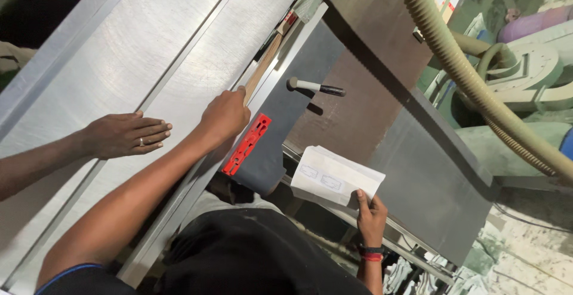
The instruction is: The person applies small white paper labels to the ends of thin wooden strips on a table saw. They repeatedly tear labels from a sheet, place them on the wood, and adjust the wood position while another person assists with handling the strips.
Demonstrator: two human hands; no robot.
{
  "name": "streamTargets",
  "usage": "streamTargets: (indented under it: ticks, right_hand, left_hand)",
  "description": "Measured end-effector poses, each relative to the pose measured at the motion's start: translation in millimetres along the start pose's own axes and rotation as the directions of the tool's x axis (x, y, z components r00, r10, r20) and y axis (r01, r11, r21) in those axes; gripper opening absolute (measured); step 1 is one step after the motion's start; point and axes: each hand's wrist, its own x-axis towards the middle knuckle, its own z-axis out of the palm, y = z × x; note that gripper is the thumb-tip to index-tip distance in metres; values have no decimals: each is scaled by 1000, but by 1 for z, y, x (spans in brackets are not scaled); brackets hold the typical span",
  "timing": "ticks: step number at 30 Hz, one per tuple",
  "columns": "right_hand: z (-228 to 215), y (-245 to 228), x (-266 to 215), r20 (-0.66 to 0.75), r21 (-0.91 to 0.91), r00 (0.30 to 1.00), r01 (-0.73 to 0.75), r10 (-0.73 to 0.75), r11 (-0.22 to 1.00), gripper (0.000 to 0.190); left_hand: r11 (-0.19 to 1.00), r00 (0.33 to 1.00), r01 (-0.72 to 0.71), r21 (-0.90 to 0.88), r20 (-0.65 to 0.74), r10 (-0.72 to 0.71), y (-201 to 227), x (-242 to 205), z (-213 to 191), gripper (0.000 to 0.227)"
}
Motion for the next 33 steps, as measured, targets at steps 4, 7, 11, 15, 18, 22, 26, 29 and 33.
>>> streamTargets:
  ticks: [4,7,11,15,18,22,26,29,33]
  right_hand:
    - [-9,5,-1,-16,-47,1000,-18,17,999,38]
    - [-15,8,-2,-44,-90,998,-58,54,994,37]
    - [-22,8,-2,-31,-82,998,-55,52,995,35]
    - [-25,0,-2,-54,-92,998,-46,41,995,34]
    - [-17,-4,-4,-40,-81,998,-45,42,996,36]
    - [-14,-6,-9,-50,-67,996,-72,69,995,38]
    - [-9,-3,-21,-65,-14,994,-90,89,996,39]
    - [0,-2,-28,-80,56,991,-106,110,993,39]
    - [5,2,-39,-112,67,991,-64,72,996,37]
  left_hand:
    - [1000,1000,1,-3,21,-1,0,12,2,38]
    - [999,1000,-23,-24,-12,23,0,26,8,40]
    - [997,995,-78,-30,-63,76,-1,45,18,45]
    - [998,998,-60,-27,-27,60,2,67,21,29]
    - [996,995,-86,-16,-54,85,7,86,21,22]
    - [997,995,-78,-30,-60,76,9,103,20,20]
    - [994,992,-103,-29,-79,100,-6,90,24,24]
    - [994,993,-100,-51,-63,97,-24,57,22,30]
    - [985,990,-94,-142,-114,78,-51,-16,22,58]
